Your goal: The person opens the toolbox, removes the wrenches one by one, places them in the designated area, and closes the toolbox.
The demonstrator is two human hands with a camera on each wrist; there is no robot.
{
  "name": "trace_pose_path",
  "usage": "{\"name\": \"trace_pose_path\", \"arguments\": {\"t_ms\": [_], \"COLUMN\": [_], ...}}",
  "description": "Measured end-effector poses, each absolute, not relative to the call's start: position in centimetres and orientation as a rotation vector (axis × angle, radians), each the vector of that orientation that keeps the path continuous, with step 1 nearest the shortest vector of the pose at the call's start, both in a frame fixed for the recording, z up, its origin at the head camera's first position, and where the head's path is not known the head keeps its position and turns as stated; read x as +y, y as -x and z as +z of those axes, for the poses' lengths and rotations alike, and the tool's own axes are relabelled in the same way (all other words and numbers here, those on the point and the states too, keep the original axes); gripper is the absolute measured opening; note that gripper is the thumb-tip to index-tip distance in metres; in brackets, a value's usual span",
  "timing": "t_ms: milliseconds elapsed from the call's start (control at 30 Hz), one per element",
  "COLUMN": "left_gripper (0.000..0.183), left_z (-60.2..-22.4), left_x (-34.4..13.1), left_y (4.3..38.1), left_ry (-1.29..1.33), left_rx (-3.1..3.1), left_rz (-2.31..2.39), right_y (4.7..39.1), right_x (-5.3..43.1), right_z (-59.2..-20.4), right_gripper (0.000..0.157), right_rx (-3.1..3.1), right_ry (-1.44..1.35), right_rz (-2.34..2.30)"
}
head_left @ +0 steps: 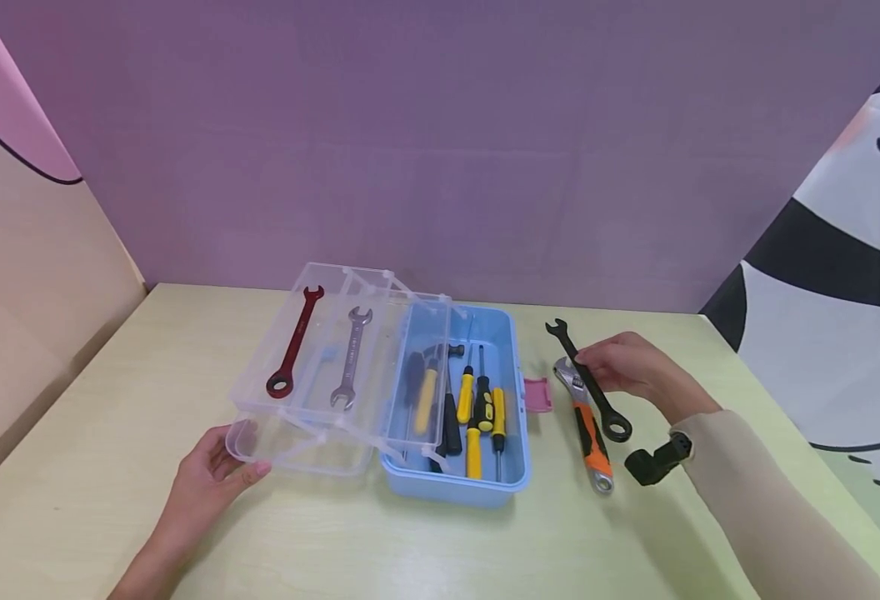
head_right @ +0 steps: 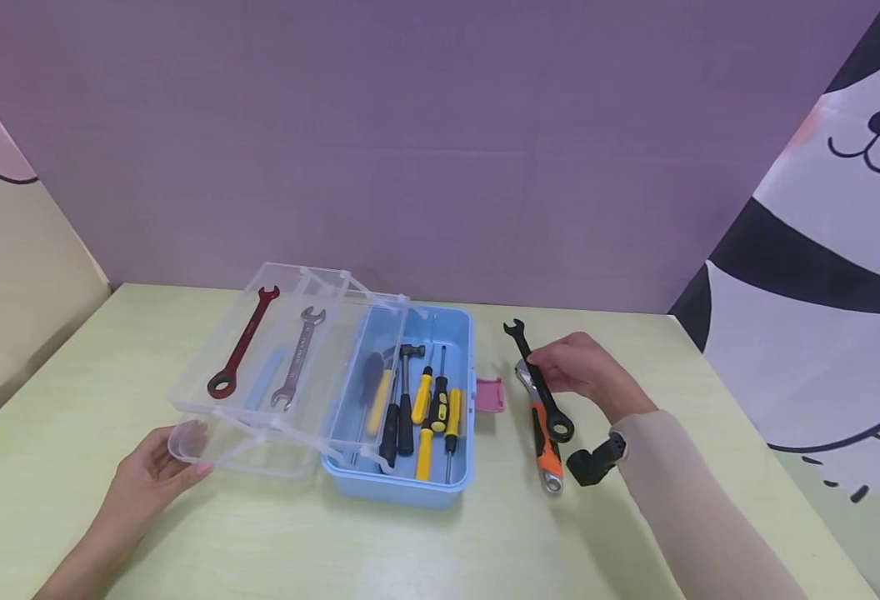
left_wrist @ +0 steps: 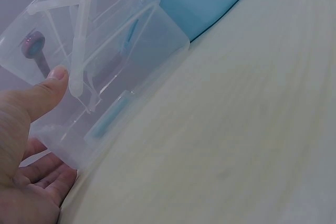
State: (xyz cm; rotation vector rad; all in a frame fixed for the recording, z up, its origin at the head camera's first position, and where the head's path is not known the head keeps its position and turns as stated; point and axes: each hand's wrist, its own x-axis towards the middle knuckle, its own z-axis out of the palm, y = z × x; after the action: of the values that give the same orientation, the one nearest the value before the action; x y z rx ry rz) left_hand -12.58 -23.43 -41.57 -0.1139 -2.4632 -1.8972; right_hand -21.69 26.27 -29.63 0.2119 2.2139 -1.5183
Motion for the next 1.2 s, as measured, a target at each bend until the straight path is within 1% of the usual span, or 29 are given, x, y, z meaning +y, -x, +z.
{"name": "trace_pose_path", "arguments": {"t_ms": [533,900,1067,1200], "left_gripper": [0.055,0.054,0.053,0.053], "left_z": [-42.0,-41.7,-41.7,-41.8], "left_x": [-23.4,-23.3,-23.4,-23.4], "left_y": [12.7,12.6,12.6,12.6], "left_ry": [0.128,0.139,0.130,0.130], "left_rx": [-2.424,-2.420,-2.421,-2.420], "left_rz": [-1.914,-1.908,-1.900,-1.898], "right_y": [20.9,20.2,20.0,19.7], "right_x": [28.7,30.4,31.1,31.6], "right_z": [-30.5,-31.6,-32.1,-32.6], "right_gripper": [0.046,0.038,0.034,0.025], "right_rx": [2.278,2.251,2.236,2.232], "right_ry": [-0.303,-0.335,-0.392,-0.425], "right_rz": [-1.436,-1.478,-1.476,-1.474]}}
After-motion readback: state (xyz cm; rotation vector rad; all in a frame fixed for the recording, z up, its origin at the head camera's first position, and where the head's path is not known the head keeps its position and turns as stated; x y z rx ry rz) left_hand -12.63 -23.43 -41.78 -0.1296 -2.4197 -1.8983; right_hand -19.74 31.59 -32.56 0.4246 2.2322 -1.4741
